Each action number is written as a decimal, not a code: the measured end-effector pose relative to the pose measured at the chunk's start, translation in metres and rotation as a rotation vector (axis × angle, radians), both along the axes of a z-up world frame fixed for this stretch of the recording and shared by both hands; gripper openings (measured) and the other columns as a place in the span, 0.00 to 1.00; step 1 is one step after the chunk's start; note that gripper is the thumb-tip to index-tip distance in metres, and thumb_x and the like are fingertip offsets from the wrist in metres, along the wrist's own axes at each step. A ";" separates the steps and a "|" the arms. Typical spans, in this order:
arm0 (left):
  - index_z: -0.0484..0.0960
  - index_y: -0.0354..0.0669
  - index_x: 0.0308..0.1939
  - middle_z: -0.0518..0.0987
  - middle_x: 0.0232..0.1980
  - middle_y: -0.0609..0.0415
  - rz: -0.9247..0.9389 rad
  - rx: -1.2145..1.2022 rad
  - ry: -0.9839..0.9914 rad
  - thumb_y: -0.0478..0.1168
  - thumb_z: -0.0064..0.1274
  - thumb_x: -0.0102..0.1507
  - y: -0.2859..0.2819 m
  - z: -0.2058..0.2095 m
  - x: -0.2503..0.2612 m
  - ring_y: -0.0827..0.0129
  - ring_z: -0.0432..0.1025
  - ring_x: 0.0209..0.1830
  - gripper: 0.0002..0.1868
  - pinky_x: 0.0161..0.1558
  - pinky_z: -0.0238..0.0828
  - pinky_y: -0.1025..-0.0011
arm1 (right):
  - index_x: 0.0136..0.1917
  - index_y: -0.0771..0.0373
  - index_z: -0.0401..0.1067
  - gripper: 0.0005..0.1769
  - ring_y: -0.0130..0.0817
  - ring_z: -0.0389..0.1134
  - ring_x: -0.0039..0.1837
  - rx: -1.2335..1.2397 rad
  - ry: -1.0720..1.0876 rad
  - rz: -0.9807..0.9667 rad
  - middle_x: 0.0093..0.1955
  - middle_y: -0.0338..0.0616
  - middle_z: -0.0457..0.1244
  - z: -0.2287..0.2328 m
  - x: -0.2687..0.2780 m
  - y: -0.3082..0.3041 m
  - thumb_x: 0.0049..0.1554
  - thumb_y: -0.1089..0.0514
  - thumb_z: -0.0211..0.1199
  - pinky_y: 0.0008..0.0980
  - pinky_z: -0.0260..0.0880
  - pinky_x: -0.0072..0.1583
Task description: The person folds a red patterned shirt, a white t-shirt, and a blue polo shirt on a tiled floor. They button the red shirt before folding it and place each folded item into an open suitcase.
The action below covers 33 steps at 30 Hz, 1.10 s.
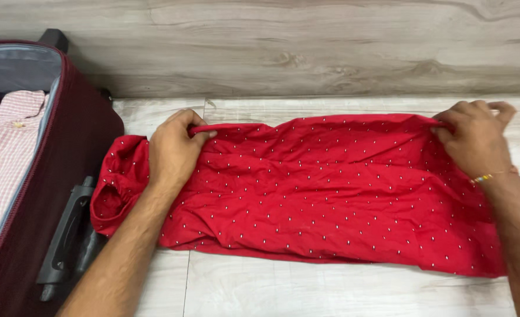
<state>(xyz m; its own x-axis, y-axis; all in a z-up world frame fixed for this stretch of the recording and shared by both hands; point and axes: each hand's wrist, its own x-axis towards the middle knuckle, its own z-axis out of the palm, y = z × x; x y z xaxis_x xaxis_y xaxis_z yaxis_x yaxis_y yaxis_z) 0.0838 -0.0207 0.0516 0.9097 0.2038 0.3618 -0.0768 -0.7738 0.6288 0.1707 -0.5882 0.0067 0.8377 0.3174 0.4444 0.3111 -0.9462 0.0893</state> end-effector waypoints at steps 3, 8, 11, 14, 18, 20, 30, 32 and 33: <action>0.78 0.35 0.34 0.82 0.42 0.51 -0.181 -0.031 -0.211 0.26 0.55 0.56 0.004 0.019 -0.043 0.58 0.77 0.47 0.04 0.50 0.72 0.64 | 0.54 0.67 0.74 0.08 0.37 0.67 0.55 0.235 -0.054 0.014 0.57 0.52 0.62 -0.009 -0.063 -0.032 0.62 0.65 0.68 0.34 0.70 0.58; 0.80 0.38 0.28 0.83 0.36 0.53 -0.308 0.147 0.171 0.24 0.50 0.51 0.017 0.028 -0.099 0.60 0.77 0.43 0.07 0.49 0.72 0.62 | 0.43 0.65 0.71 0.18 0.42 0.69 0.54 -0.010 0.092 0.131 0.48 0.49 0.65 -0.033 -0.139 -0.073 0.44 0.54 0.71 0.33 0.73 0.54; 0.83 0.43 0.33 0.84 0.36 0.52 -0.269 0.299 0.345 0.30 0.53 0.53 0.012 0.031 -0.111 0.57 0.77 0.43 0.07 0.53 0.70 0.59 | 0.34 0.58 0.72 0.20 0.37 0.72 0.49 -0.128 0.218 0.058 0.41 0.40 0.68 -0.044 -0.165 -0.072 0.43 0.42 0.74 0.41 0.71 0.57; 0.83 0.44 0.42 0.83 0.40 0.51 -0.223 0.306 0.310 0.35 0.53 0.60 0.003 0.036 -0.116 0.56 0.77 0.46 0.08 0.54 0.70 0.59 | 0.36 0.55 0.71 0.20 0.30 0.70 0.47 0.105 0.286 0.021 0.45 0.39 0.68 -0.025 -0.157 -0.077 0.52 0.39 0.67 0.34 0.69 0.57; 0.77 0.38 0.60 0.76 0.65 0.43 -0.426 0.385 -0.105 0.47 0.54 0.65 -0.025 0.014 -0.105 0.50 0.66 0.70 0.23 0.71 0.55 0.49 | 0.56 0.58 0.67 0.27 0.41 0.57 0.67 0.326 0.214 0.062 0.63 0.45 0.60 0.020 -0.157 0.010 0.54 0.37 0.61 0.42 0.56 0.67; 0.65 0.34 0.70 0.62 0.74 0.34 -0.497 0.435 -0.010 0.61 0.52 0.63 -0.056 -0.009 -0.099 0.45 0.51 0.77 0.42 0.72 0.44 0.46 | 0.66 0.60 0.65 0.34 0.46 0.51 0.77 0.291 0.251 0.190 0.73 0.48 0.57 0.030 -0.158 0.072 0.55 0.36 0.58 0.46 0.49 0.73; 0.66 0.38 0.72 0.61 0.77 0.40 -0.406 0.576 -0.001 0.72 0.39 0.64 -0.097 -0.050 -0.075 0.47 0.50 0.79 0.47 0.77 0.36 0.42 | 0.81 0.40 0.47 0.50 0.48 0.33 0.84 -0.033 0.195 0.038 0.85 0.44 0.38 -0.059 -0.104 -0.002 0.50 0.22 0.43 0.68 0.30 0.74; 0.66 0.39 0.72 0.61 0.76 0.40 -0.319 0.590 0.032 0.72 0.38 0.64 -0.073 -0.047 -0.059 0.49 0.50 0.79 0.47 0.77 0.35 0.43 | 0.80 0.39 0.48 0.50 0.51 0.32 0.84 -0.011 0.184 0.029 0.85 0.44 0.38 -0.062 -0.095 -0.036 0.49 0.21 0.44 0.69 0.29 0.73; 0.67 0.39 0.72 0.61 0.76 0.39 -0.277 0.601 0.026 0.72 0.37 0.64 -0.058 -0.048 -0.055 0.50 0.49 0.80 0.46 0.76 0.34 0.44 | 0.80 0.39 0.48 0.50 0.52 0.32 0.85 -0.002 0.182 0.026 0.85 0.44 0.38 -0.063 -0.094 -0.046 0.49 0.21 0.45 0.70 0.29 0.72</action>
